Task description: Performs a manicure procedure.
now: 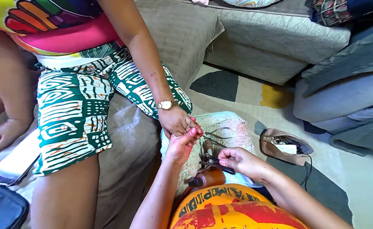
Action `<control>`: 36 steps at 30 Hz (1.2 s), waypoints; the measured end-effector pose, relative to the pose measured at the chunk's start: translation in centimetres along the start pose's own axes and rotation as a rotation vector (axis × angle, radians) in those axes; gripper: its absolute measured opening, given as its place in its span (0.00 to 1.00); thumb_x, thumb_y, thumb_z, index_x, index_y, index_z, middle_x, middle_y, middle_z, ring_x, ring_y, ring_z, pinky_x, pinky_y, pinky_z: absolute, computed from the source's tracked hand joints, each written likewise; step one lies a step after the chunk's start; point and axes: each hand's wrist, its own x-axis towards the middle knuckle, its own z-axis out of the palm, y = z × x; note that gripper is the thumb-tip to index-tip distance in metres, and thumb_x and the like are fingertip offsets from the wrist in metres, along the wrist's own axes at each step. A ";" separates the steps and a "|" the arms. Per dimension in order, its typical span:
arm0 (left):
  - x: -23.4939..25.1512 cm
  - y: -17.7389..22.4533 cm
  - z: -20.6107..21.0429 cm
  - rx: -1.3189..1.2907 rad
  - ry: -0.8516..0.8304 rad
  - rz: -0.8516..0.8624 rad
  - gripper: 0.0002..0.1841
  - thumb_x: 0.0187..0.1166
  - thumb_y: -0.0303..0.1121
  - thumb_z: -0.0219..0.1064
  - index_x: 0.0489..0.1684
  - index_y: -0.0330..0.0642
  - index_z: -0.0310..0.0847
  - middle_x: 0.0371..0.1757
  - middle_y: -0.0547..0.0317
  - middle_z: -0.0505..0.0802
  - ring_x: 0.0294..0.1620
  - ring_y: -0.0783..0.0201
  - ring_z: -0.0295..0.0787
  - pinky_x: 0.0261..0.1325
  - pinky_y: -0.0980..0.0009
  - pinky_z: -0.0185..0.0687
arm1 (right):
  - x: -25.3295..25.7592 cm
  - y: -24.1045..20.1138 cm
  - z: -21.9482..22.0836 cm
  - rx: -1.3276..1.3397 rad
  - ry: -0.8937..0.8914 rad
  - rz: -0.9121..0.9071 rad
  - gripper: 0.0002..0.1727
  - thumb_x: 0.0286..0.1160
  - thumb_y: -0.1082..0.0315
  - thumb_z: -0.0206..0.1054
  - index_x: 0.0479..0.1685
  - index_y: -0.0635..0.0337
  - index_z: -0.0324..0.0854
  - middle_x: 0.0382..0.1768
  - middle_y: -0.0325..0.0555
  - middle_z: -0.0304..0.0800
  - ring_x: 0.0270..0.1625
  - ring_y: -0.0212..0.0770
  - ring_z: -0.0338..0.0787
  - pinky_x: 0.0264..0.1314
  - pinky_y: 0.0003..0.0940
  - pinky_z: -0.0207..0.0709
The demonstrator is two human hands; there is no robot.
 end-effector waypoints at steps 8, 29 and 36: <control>-0.1 0.1 0.0 -0.005 0.005 -0.015 0.16 0.74 0.22 0.70 0.60 0.37 0.81 0.42 0.48 0.94 0.44 0.58 0.94 0.56 0.64 0.90 | 0.5 -0.5 0.8 0.338 -0.034 0.041 0.03 0.84 0.69 0.61 0.42 0.55 0.79 0.24 0.30 0.73 0.17 0.22 0.65 0.20 0.16 0.59; -0.3 0.1 0.0 -0.019 0.006 -0.014 0.15 0.76 0.24 0.69 0.60 0.39 0.82 0.42 0.50 0.94 0.44 0.60 0.94 0.57 0.64 0.89 | 1.9 -0.6 -0.3 0.534 -0.137 -0.404 0.05 0.85 0.63 0.61 0.45 0.51 0.81 0.62 0.42 0.89 0.38 0.22 0.84 0.33 0.17 0.72; -0.1 0.1 -0.2 -0.036 -0.040 0.001 0.15 0.76 0.26 0.72 0.59 0.39 0.83 0.43 0.49 0.94 0.46 0.59 0.94 0.58 0.63 0.88 | 1.8 -0.8 0.1 0.571 -0.059 -0.548 0.08 0.87 0.61 0.62 0.49 0.55 0.83 0.57 0.50 0.94 0.62 0.38 0.91 0.67 0.33 0.82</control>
